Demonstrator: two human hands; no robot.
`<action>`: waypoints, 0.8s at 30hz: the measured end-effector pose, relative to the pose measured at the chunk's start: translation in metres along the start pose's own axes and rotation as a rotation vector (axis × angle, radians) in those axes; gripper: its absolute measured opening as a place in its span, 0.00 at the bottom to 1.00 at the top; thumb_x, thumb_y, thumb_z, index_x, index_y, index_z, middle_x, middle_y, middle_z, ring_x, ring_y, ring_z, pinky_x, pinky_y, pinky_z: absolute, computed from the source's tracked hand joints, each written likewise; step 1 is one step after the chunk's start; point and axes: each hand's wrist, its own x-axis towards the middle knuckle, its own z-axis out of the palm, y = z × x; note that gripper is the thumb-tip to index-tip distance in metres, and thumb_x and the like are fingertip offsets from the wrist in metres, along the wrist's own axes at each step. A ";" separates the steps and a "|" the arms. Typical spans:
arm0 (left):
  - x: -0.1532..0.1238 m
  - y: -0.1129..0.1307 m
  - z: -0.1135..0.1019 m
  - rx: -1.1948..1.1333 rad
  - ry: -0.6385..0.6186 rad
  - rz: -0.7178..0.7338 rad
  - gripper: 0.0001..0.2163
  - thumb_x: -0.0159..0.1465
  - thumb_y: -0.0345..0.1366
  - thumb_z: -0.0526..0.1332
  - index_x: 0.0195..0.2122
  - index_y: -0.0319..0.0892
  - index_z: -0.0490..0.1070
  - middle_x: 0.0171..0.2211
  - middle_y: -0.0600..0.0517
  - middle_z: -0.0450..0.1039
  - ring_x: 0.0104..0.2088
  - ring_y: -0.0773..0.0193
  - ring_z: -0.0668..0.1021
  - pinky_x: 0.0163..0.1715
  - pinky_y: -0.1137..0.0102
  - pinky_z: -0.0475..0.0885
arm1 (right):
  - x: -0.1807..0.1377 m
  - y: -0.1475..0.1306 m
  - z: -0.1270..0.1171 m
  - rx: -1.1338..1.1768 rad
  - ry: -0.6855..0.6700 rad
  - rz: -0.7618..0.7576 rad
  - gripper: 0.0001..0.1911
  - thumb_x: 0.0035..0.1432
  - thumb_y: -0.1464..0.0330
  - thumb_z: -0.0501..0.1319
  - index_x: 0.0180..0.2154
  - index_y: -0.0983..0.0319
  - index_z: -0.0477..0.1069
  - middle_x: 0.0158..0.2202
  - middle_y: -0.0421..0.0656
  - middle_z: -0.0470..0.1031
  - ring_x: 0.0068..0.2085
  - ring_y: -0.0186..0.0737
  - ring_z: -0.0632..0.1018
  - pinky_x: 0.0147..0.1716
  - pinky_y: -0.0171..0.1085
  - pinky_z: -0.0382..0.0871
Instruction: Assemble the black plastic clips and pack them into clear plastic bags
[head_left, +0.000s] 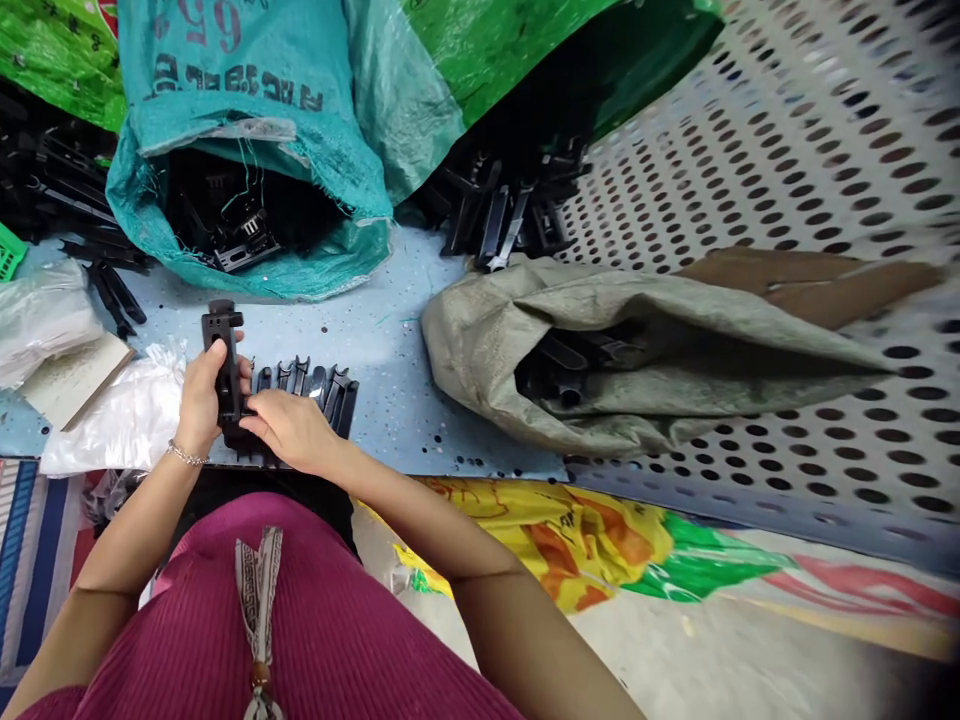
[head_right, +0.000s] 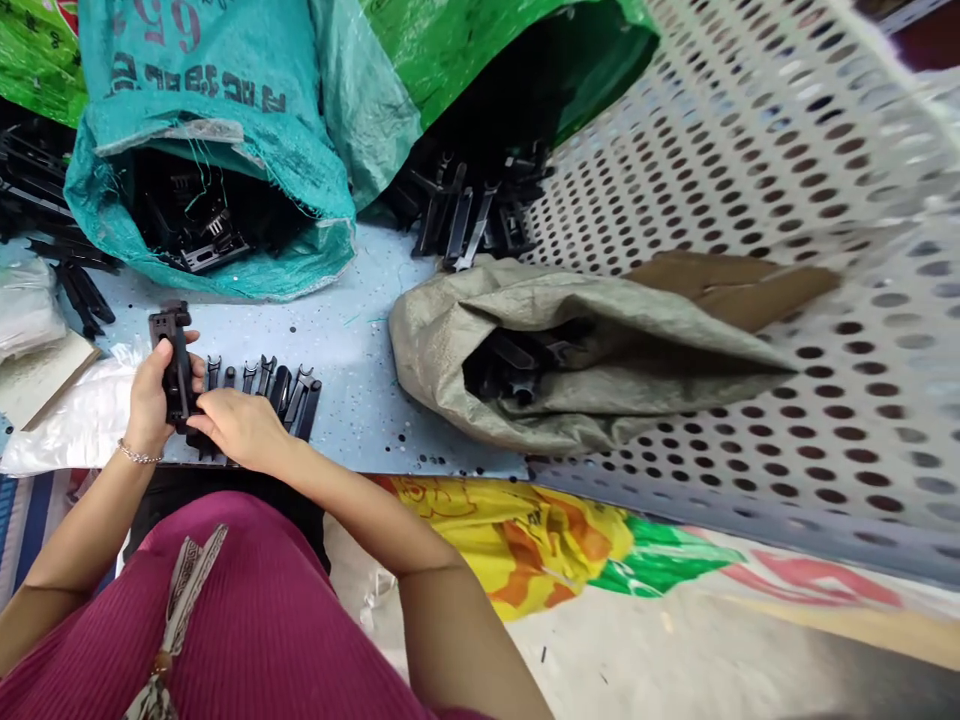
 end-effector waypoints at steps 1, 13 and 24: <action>-0.003 -0.002 -0.005 0.079 0.021 0.049 0.23 0.64 0.57 0.62 0.48 0.41 0.74 0.26 0.54 0.74 0.22 0.67 0.75 0.22 0.73 0.70 | -0.009 0.002 0.002 0.021 -0.006 0.035 0.20 0.76 0.58 0.47 0.40 0.60 0.72 0.35 0.45 0.77 0.37 0.41 0.76 0.38 0.39 0.70; -0.002 -0.064 -0.034 0.124 0.089 -0.205 0.24 0.62 0.62 0.61 0.39 0.43 0.72 0.26 0.51 0.75 0.28 0.57 0.81 0.29 0.65 0.76 | -0.052 0.091 -0.016 -0.282 0.178 0.205 0.20 0.70 0.64 0.56 0.59 0.61 0.72 0.70 0.55 0.61 0.72 0.64 0.58 0.68 0.69 0.52; -0.093 0.001 -0.058 1.025 -0.399 0.355 0.21 0.62 0.47 0.68 0.54 0.45 0.74 0.43 0.44 0.80 0.41 0.52 0.81 0.46 0.59 0.76 | -0.049 0.005 -0.018 -0.075 -0.309 -0.108 0.22 0.61 0.52 0.68 0.48 0.61 0.77 0.42 0.51 0.80 0.42 0.51 0.81 0.42 0.46 0.78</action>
